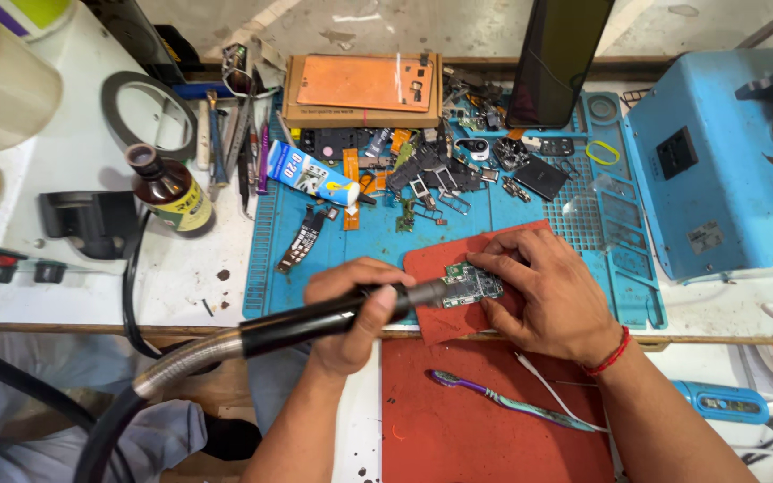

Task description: The person uses a brush to clean a small green motherboard and then applies heat from a hot air soldering station to a specific area on the board while holding it in place.

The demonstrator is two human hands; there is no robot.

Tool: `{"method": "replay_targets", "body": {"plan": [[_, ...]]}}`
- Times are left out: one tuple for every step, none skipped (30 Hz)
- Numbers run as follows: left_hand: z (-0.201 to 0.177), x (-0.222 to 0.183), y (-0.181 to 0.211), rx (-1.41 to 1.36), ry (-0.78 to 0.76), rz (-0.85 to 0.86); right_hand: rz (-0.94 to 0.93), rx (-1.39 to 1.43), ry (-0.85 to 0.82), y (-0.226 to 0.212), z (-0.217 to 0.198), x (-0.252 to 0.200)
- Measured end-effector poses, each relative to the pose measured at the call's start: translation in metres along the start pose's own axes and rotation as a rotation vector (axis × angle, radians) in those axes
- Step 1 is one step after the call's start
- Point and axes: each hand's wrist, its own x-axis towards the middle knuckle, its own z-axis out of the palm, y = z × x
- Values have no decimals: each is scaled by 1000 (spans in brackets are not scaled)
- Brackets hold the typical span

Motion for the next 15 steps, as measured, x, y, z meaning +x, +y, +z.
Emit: {"method": "replay_targets", "body": {"plan": [[-1,-1,1,-31,-13,5,-1,0,-2,-1,1,0],[0,-1,1,-69,-27,14,0,-8,-3,0,0,1],[0,-1,1,-106,-41,23,1,-15,-5,0,0,0],[2,-2,0,-76,28,-12,-6,-9,1,0,-1,-1],[3,-3,0,-46,97,-47,-12,-2,6,0,-1,-2],[3,-2,0,-15,165,-80,-20,5,14,1,-1,-2],[3,-1,-1,-29,73,-26,-14,1,11,1,-1,-2],[2,0,0,-37,-18,26,-10,1,8,1,-1,-1],[1,1,0,-45,-108,79,-7,1,5,1,0,0],[0,0,1,-47,-58,46,-9,1,7,0,0,1],[-1,0,1,-49,-7,14,-10,2,9,0,1,2],[-1,-1,1,-56,43,-22,-7,1,8,0,0,1],[0,-2,1,-31,57,-33,-7,7,9,0,0,0],[0,-3,1,-7,71,-46,-6,13,10,0,0,-2],[0,-4,0,17,84,-58,-4,19,11,-1,0,-3]]}}
